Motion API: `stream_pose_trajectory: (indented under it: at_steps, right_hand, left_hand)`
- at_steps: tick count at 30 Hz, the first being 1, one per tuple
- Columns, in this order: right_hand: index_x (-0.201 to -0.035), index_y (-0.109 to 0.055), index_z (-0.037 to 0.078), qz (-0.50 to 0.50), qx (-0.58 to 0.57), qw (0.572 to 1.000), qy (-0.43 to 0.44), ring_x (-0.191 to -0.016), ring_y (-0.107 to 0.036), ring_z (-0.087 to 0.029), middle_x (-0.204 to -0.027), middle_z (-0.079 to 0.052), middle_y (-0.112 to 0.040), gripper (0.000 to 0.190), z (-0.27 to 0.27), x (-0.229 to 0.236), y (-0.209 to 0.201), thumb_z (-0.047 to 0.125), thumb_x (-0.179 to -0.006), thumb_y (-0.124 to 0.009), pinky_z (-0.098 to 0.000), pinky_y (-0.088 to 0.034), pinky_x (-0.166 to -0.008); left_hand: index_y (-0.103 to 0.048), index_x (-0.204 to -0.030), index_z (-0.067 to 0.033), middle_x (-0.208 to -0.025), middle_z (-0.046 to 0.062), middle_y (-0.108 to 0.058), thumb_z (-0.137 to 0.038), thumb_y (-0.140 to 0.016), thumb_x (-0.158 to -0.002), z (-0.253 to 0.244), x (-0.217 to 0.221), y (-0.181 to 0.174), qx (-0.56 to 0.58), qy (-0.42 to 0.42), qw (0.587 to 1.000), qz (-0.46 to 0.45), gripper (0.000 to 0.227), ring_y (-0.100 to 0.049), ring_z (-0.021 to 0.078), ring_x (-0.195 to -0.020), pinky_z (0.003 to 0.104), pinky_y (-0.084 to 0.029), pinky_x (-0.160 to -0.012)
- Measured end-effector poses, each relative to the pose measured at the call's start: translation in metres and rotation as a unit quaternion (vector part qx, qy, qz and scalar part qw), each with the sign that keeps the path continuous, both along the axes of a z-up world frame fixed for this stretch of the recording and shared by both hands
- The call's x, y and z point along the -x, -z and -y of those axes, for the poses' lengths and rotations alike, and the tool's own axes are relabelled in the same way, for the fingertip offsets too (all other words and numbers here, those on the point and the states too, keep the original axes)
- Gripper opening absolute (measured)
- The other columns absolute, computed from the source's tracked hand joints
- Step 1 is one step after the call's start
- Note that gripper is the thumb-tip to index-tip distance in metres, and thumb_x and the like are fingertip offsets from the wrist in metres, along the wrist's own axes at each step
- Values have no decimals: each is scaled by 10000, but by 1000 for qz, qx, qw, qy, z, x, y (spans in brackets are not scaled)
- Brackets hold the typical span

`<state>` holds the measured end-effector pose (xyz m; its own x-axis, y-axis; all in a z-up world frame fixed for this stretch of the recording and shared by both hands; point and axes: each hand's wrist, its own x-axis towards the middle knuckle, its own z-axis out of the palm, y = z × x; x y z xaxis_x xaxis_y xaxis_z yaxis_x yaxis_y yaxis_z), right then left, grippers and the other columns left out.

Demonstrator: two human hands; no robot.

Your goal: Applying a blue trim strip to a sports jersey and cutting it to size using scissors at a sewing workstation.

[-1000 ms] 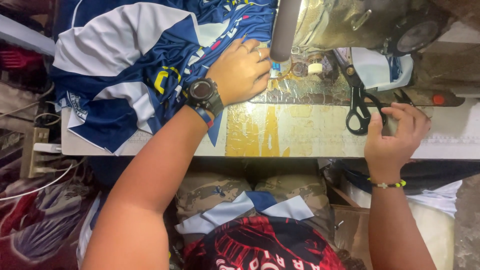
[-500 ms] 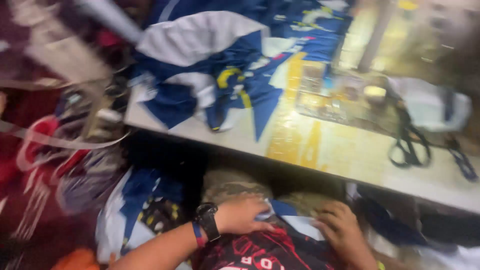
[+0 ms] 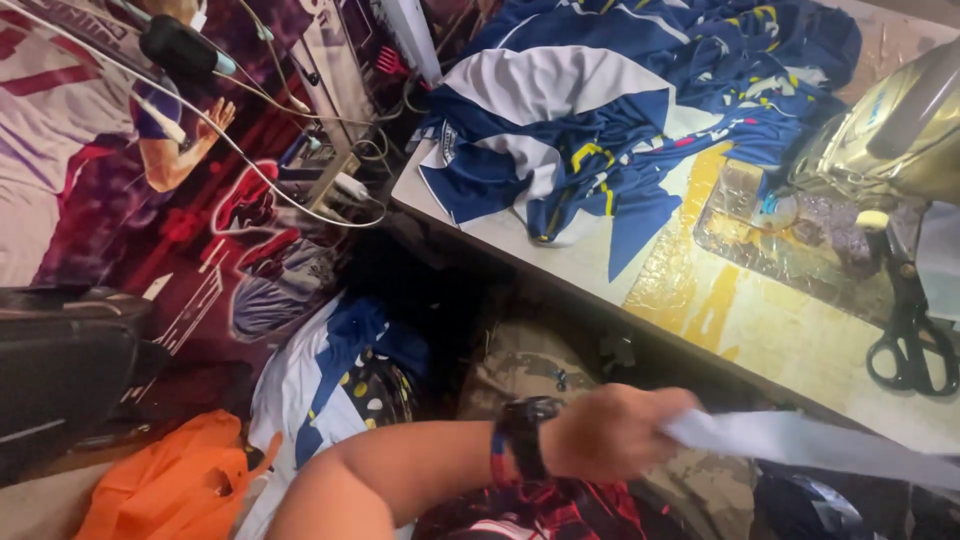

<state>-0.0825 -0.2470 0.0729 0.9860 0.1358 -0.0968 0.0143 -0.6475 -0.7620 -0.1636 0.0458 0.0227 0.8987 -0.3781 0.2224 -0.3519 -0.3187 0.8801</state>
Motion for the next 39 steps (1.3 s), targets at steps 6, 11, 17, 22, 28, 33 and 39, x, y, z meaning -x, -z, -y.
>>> stream_pose_trajectory:
  at_steps: [6,11,17,22,28,33,39]
  right_hand:
    - [-466,-521,29,48,6,990,-131,-349,-397,-190,-470,-43,-417,427,4,-7,-14,181,-837,-669,-340,-323,-408]
    - [-729,-709,153,165,51,965,-195,-546,-381,-122,-647,55,-643,178,-75,19,-42,264,-739,-848,-257,-406,-499]
    - [-701,-658,20,107,-47,973,-199,-748,-666,-142,-839,-71,-708,221,-71,8,-39,142,-711,-843,-287,-483,-590]
    - [-648,-630,48,44,-102,973,-201,-657,-583,-85,-749,-20,-746,234,-64,7,-22,99,-716,-849,-263,-466,-611]
    - [-889,-576,6,87,-175,979,61,-646,-525,-164,-1001,-141,-689,244,-80,15,-23,42,-999,-790,-286,-435,-586]
    - [-879,-529,108,84,-77,990,86,-850,-443,-122,-874,-6,-467,284,-61,-28,-5,151,-1011,-776,-312,-372,-770]
    - [-944,-643,147,-103,-248,962,36,-565,-345,-56,-735,25,-511,127,-70,-50,-25,171,-895,-758,-222,-205,-459]
  left_hand:
    - [-527,-1240,-87,-1114,141,-671,-355,-688,-848,-2,-47,-54,-227,80,966,98,501,-688,330,-903,438,-505,-725]
    - [-403,-1551,-209,-1507,12,-616,-537,-641,-917,5,-39,-48,41,126,991,5,752,-676,305,-1175,388,-504,-1149]
    - [-683,-1050,-79,-992,38,-740,-151,-663,-1008,-11,-36,-35,97,-13,995,0,85,-716,168,-887,291,-559,-823]
    - [-623,-1100,-67,-1209,114,-655,-161,-681,-1005,-17,-39,-36,181,50,982,31,146,-653,252,-1180,351,-517,-1110]
    - [-597,-1236,-109,-1183,65,-691,-357,-704,-900,-3,-43,-32,143,16,981,-127,431,-697,198,-1057,313,-555,-993]
    - [-734,-1061,-126,-1036,-6,-743,-307,-756,-904,-26,-64,-23,157,-38,971,-177,240,-662,96,-969,257,-523,-925]
    - [-697,-986,-142,-903,-53,-678,-215,-785,-918,-40,-76,-32,191,-139,958,-160,133,-620,59,-854,219,-509,-808]
